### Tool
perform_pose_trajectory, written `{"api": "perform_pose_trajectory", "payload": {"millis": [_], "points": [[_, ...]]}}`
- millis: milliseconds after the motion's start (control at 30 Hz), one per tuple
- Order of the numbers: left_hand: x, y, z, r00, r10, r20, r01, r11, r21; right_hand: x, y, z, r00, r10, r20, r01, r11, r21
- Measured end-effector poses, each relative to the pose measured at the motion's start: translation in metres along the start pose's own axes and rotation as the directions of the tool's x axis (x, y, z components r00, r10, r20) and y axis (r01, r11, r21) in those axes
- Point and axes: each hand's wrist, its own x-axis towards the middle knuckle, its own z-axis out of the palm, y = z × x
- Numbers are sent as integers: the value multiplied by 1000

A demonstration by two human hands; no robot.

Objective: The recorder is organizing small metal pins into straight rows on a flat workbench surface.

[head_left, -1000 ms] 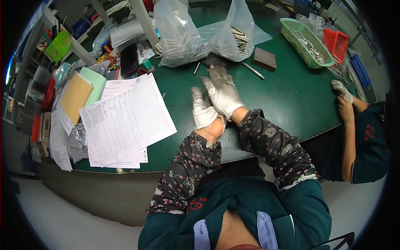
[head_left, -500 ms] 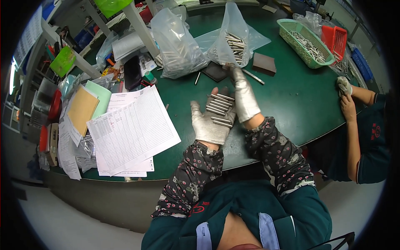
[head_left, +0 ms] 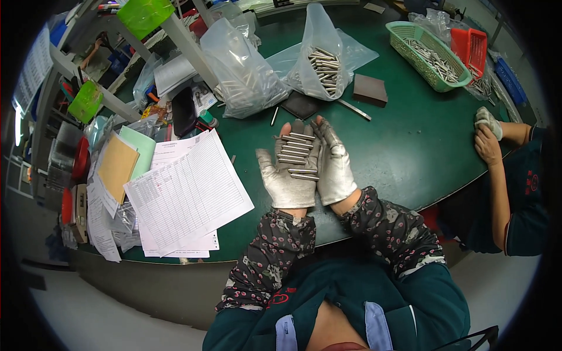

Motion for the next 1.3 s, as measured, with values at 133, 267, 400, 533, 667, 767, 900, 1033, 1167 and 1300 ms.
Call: {"api": "perform_pose_trajectory", "payload": {"millis": [133, 267, 400, 533, 667, 767, 900, 1033, 1167, 1300], "points": [[0, -7, -5, 986, 28, 163, -62, 976, 211, 2, 0, -3, 999, 31, 38, -32, 999, 24], [2, -15, -1, 993, 42, 107, -65, 974, 216, 9, 4, -16, 996, -31, 78, 44, 985, -165], [1, -13, -6, 987, 162, 1, -138, 836, 531, 19, 24, -21, 865, -360, 351, 445, 224, -867], [3, 0, -19, 988, 2, -157, 34, 974, 223, 10, 19, -11, 742, -314, 592, 529, -269, -805], [-5, 14, -21, 970, -155, 186, 172, 982, -76, -5, -12, 8, 641, -270, 719, 723, -103, -683], [1, 20, -6, 991, -71, -110, 71, 997, -3, -6, -65, 26, 337, -326, 883, 877, -233, -421], [8, 13, 56, 980, -47, -193, 25, 993, -115, 31, -131, 33, 344, -293, 892, 634, -628, -451], [31, 0, 123, 999, -43, -22, 44, 999, 18, 80, -158, 25, 345, -37, 938, 479, -852, -210], [66, -22, 157, 997, -69, -31, 71, 995, 71, 96, -162, 15, 420, 55, 906, 504, -844, -182], [117, -35, 140, 963, -89, -256, 106, 993, 53, 100, -170, 0, 403, -7, 915, 508, -830, -230]]}}
